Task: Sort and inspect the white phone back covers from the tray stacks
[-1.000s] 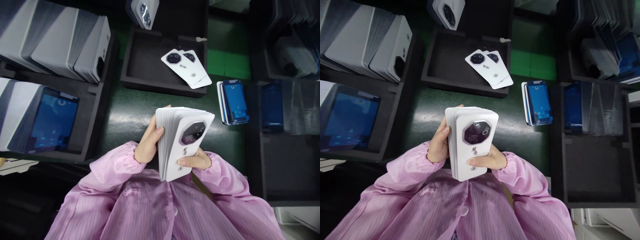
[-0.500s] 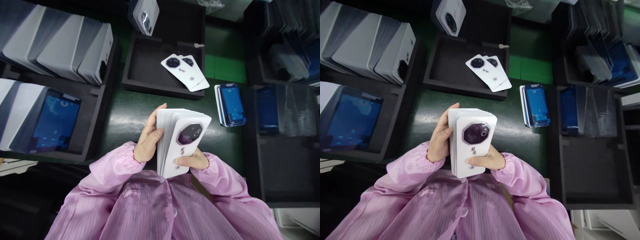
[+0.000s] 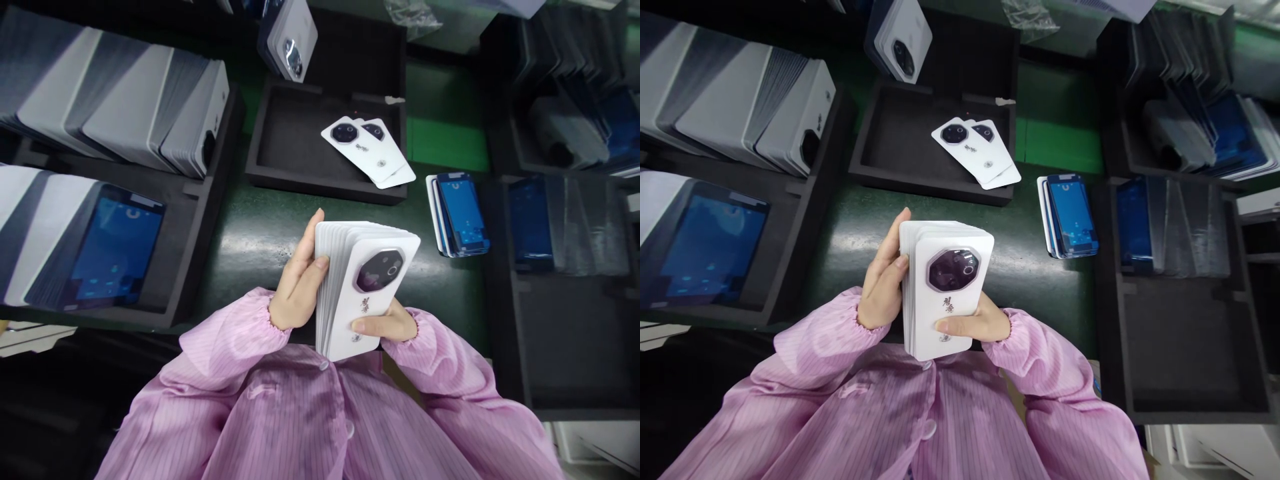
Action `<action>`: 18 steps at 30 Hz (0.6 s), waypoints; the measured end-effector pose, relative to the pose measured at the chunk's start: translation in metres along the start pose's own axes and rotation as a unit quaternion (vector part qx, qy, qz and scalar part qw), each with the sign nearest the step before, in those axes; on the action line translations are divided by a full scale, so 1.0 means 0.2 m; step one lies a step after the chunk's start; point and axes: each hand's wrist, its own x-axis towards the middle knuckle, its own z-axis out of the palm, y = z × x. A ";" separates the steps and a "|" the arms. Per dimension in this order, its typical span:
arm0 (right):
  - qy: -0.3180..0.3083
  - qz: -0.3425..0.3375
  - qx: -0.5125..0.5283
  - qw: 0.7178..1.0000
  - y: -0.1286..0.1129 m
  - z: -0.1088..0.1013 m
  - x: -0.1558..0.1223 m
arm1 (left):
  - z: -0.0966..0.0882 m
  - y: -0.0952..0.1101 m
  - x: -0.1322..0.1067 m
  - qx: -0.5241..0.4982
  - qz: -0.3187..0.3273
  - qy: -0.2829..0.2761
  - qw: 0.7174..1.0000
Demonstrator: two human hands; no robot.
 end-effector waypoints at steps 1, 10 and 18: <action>-0.006 -0.001 -0.001 1.000 0.00 0.00 0.00 | 0.00 0.00 0.00 0.003 0.008 0.004 1.000; 0.060 0.008 0.019 0.998 0.06 -0.02 0.01 | 0.03 0.03 0.03 0.003 0.020 0.060 0.998; 0.103 -0.018 -0.048 0.993 0.04 -0.03 0.01 | -0.01 0.04 0.06 0.095 0.068 0.046 0.992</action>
